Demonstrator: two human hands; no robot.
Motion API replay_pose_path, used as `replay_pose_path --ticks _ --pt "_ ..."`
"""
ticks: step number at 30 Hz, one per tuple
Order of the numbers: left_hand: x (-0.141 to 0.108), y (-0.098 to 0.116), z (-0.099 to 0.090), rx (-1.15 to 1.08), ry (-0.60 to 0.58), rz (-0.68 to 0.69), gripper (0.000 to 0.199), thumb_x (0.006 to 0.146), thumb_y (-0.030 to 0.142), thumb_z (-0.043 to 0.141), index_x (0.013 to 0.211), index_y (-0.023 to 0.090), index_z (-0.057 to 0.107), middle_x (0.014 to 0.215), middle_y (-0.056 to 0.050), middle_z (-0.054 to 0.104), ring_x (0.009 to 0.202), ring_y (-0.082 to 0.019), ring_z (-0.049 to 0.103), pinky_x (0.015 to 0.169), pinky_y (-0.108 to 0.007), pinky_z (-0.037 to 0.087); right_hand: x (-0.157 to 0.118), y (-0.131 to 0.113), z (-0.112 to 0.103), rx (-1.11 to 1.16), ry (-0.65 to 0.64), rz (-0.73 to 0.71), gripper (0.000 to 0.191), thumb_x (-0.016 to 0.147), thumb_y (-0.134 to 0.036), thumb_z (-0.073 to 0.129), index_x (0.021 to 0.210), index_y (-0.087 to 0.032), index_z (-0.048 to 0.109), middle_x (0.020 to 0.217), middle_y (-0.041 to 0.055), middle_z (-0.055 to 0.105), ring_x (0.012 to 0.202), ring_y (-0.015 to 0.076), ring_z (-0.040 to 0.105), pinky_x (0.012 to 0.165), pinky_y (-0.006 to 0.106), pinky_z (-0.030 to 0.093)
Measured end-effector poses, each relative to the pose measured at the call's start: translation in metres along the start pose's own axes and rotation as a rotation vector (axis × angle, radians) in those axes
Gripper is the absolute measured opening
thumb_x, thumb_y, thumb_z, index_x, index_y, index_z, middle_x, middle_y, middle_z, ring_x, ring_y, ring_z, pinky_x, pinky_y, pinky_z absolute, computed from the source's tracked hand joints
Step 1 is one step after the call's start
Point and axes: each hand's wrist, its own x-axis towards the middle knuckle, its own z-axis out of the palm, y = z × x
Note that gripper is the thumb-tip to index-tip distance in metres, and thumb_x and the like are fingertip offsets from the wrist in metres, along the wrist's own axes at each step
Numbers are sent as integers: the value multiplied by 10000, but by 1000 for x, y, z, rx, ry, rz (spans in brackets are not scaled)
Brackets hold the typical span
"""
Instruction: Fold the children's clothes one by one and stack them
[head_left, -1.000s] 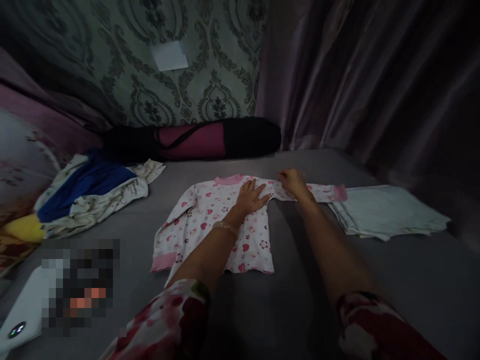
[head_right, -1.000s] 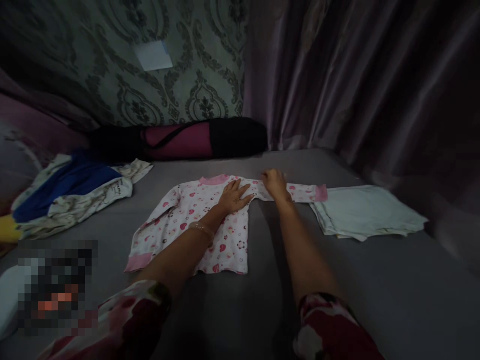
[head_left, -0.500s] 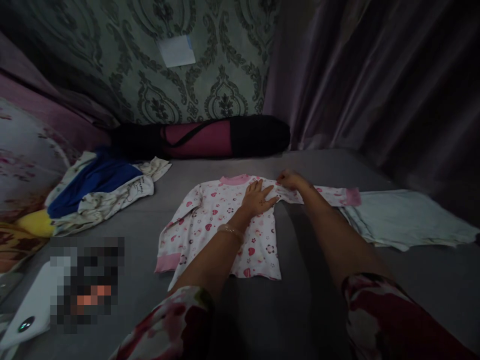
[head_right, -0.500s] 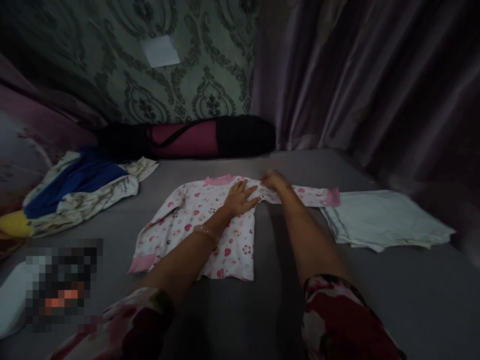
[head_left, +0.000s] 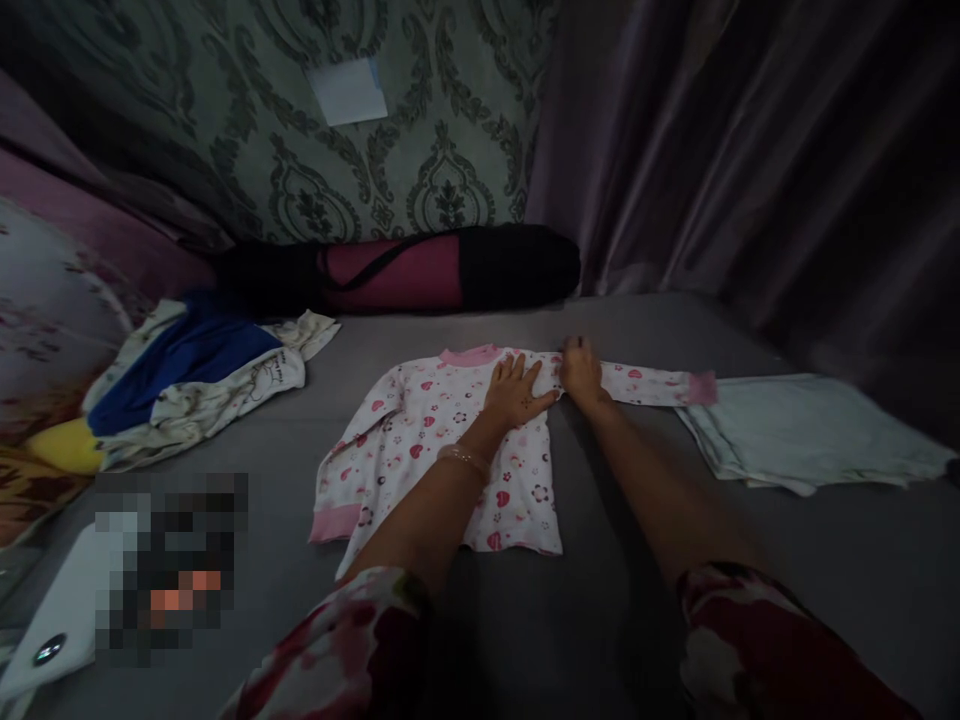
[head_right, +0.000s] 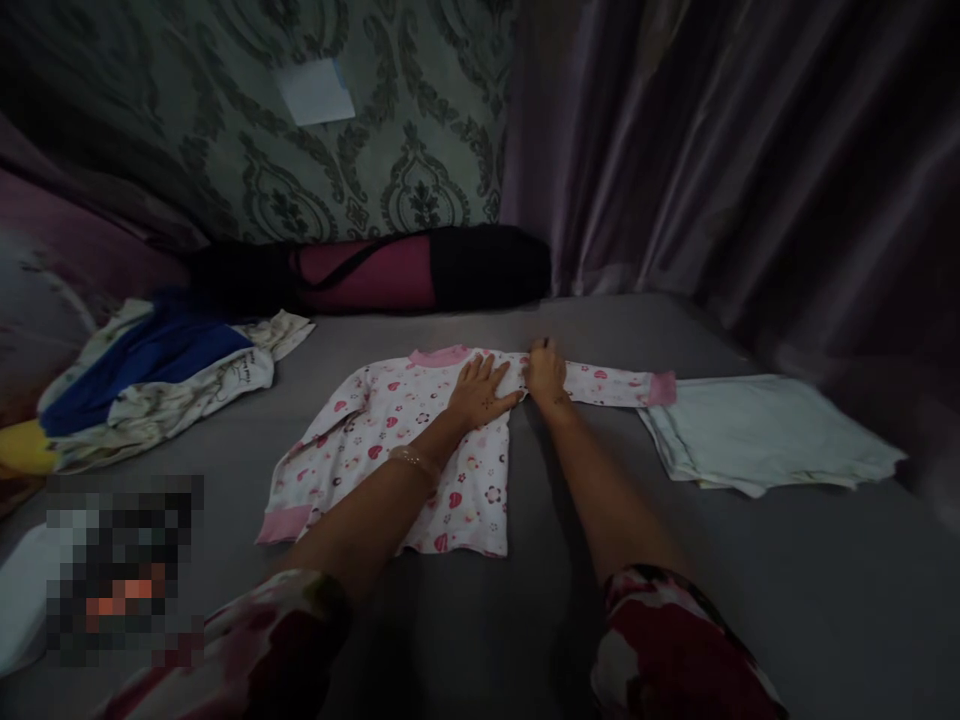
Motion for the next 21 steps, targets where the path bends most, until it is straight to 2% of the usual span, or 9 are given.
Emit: replay_pose_path --ticks 3,5,7,9,12,15,18,21 --pt "1 1 1 21 -7 -12 789 879 703 322 1508 226 303 1593 -112 224 1475 -340 118 1188 -490 110 -9 1 3 65 -4 -55 349 918 -123 397 1242 -125 527 1257 168 544 1070 238 577 906 322 437" --pt "2 1 0 20 -26 -14 794 873 704 331 1511 233 293 1598 -110 208 1477 -335 106 1191 -487 96 -15 7 7 116 -32 -147 362 943 -145 328 1230 -115 546 1236 161 574 1116 228 559 957 320 423" --pt "3 1 -2 2 -65 -27 800 865 709 338 1515 247 279 1605 -102 185 1481 -328 87 1192 -486 85 -22 16 10 144 -62 -264 402 956 -189 309 1274 -92 534 1313 167 552 1238 225 487 1052 336 363" --pt "5 0 -5 -21 -116 -39 803 861 708 342 1520 256 261 1613 -95 153 1485 -320 55 1192 -486 68 -28 27 10 108 -110 -312 465 975 -276 302 1372 -105 473 1456 145 452 1369 236 357 1138 398 261" --pt "7 -2 -8 -51 -177 -45 819 849 714 347 1527 270 228 1622 -79 99 1486 -314 10 1191 -490 40 -35 44 2 17 -232 -194 580 988 -470 237 1493 -200 334 1580 77 269 1455 298 180 1160 563 127" --pt "8 -4 -9 -61 -201 -49 842 832 735 348 1530 286 208 1626 -61 67 1486 -311 -9 1190 -492 27 -38 62 -10 -36 -316 -23 613 976 -545 141 1524 -298 258 1612 39 172 1462 358 110 1116 673 58" --pt "8 -5 -9 -73 -201 -39 876 812 775 324 1529 285 212 1626 -63 60 1486 -312 -20 1188 -494 16 -38 80 -17 -94 -306 138 613 969 -535 139 1526 -309 255 1610 63 174 1452 389 120 1119 658 80" --pt "7 -5 -9 -88 -200 -31 910 793 810 297 1529 282 213 1626 -65 52 1485 -314 -37 1186 -499 6 -39 91 -16 -126 -266 192 624 963 -519 160 1526 -271 266 1590 103 218 1443 399 142 1137 610 104"
